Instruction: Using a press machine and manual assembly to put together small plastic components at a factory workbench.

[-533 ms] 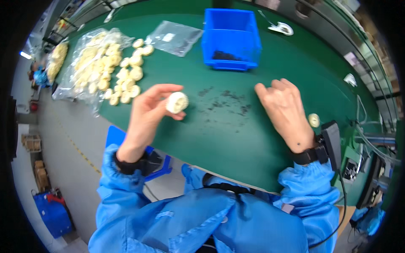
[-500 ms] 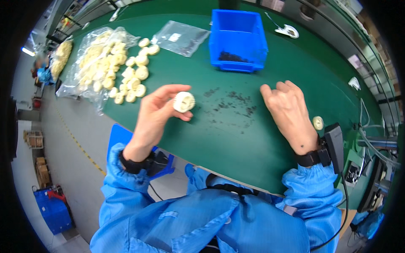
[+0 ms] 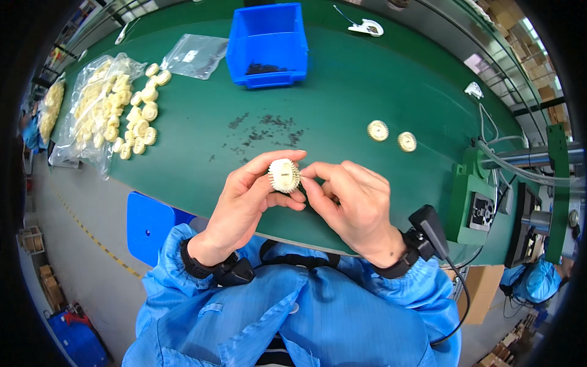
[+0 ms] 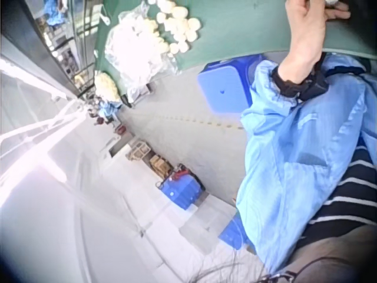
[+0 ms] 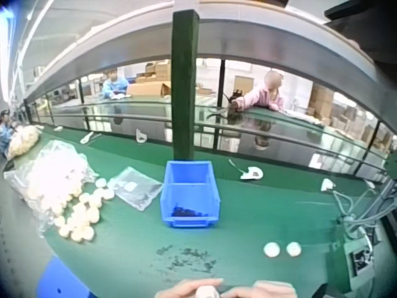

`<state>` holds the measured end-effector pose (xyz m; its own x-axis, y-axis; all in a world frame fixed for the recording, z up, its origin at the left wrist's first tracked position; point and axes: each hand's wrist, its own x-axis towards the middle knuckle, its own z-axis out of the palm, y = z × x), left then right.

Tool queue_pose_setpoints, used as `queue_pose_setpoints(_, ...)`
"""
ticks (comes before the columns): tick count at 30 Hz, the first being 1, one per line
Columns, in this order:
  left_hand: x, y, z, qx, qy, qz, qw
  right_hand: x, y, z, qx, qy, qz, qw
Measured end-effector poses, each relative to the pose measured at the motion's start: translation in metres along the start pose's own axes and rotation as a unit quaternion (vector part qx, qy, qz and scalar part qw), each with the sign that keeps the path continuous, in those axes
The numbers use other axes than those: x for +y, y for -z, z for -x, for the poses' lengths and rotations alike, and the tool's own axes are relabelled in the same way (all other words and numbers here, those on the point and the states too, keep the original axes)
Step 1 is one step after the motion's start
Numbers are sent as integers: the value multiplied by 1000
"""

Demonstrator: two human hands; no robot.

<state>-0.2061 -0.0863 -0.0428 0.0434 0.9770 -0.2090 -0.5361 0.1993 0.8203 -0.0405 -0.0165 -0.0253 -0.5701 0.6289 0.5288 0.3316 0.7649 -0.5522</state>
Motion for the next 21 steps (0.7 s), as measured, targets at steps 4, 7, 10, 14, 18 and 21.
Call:
queue_pose_setpoints(4,-4,-13,-6,-26,26,17,999,7,1,16,22,-107,-45,993)
queue_pose_setpoints(7,-5,-17,-5,-43,59,82,994,8,3,22,30,-139,-78,987)
queue_pose_setpoints(10,-7,-24,-2,-28,42,25,998,6,6,24,28,-165,-107,980)
queue_pose_setpoints(14,-13,-22,-3,-35,30,-8,999,8,7,23,18,-161,-124,979)
queue_pose_setpoints(18,-19,-18,-3,-42,11,-44,998,5,6,21,4,-166,-149,975)
queue_pose_setpoints(21,-21,-16,-2,-35,3,-52,998,5,4,22,4,-173,-148,974)
